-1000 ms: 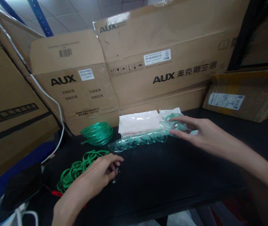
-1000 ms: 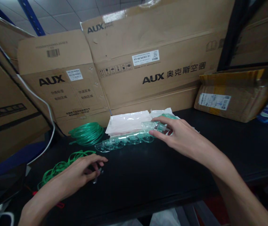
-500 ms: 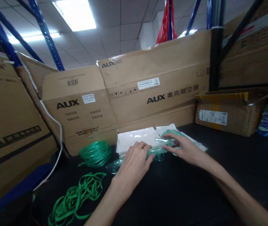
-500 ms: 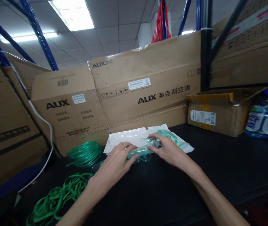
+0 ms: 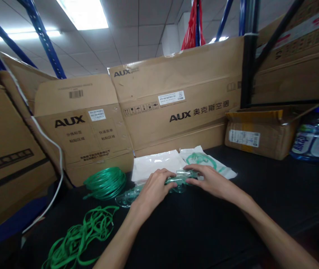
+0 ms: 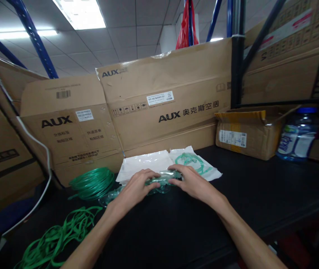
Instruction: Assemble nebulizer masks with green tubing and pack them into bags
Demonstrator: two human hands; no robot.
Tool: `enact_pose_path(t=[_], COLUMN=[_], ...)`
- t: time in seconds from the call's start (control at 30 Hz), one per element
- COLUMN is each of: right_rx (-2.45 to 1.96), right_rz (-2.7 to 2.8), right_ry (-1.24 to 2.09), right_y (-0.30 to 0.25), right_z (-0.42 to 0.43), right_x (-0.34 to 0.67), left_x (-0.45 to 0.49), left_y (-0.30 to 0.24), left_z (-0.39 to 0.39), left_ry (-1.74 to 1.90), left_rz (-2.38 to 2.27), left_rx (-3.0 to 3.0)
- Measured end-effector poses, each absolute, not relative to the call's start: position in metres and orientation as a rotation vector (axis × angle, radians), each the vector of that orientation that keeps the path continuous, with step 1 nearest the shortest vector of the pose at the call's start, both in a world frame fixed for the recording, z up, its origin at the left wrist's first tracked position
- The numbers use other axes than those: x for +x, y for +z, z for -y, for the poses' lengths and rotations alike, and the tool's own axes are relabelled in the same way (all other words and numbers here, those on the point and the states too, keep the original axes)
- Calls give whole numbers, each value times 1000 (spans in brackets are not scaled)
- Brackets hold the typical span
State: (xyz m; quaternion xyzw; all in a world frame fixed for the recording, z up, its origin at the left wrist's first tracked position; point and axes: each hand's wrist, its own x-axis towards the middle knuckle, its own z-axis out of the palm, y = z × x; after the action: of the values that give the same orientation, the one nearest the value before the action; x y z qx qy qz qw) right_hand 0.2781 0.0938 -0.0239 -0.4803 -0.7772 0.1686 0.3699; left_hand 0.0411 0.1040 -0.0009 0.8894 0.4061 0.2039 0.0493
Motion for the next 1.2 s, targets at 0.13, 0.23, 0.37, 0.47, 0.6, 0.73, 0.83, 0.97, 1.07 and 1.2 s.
enact_pose_path(t=[0.13, 0.23, 0.37, 0.47, 0.6, 0.73, 0.83, 0.97, 1.07, 1.2], right_rx=[-1246, -1223, -1187, -1184, -1207, -1180, -1212, -1321, -1389, -1412], right_rz=[2061, 2108, 2140, 2152, 2151, 2138, 2045, 1931, 1949, 2032], right_ry=[444, 445, 431, 414, 370, 311, 223, 108, 54, 10], right_y=[-26, -23, -21, -27, -36, -33, -25, -17, -18, -31], right_z=[-90, -85, -84, -90, -96, -92, -91, -96, -95, -88], right_x=[276, 273, 270, 270, 268, 266, 277, 314, 343, 368], left_x=[38, 37, 35, 34, 34, 37, 42, 48, 49, 49], left_y=[-6, -9, -13, -17, -22, -23, -22, -20, -17, -13], left_z=[-104, -104, -105, -108, -113, -112, -109, -106, -103, -97], left_ry=[706, 749, 786, 796, 795, 816, 840, 851, 854, 856], left_rz=[-1246, -1242, -1218, -1202, -1185, -1166, -1171, -1174, -1149, -1093], left_rx=[2647, 2626, 2621, 2630, 2658, 2695, 2717, 2747, 2789, 2863])
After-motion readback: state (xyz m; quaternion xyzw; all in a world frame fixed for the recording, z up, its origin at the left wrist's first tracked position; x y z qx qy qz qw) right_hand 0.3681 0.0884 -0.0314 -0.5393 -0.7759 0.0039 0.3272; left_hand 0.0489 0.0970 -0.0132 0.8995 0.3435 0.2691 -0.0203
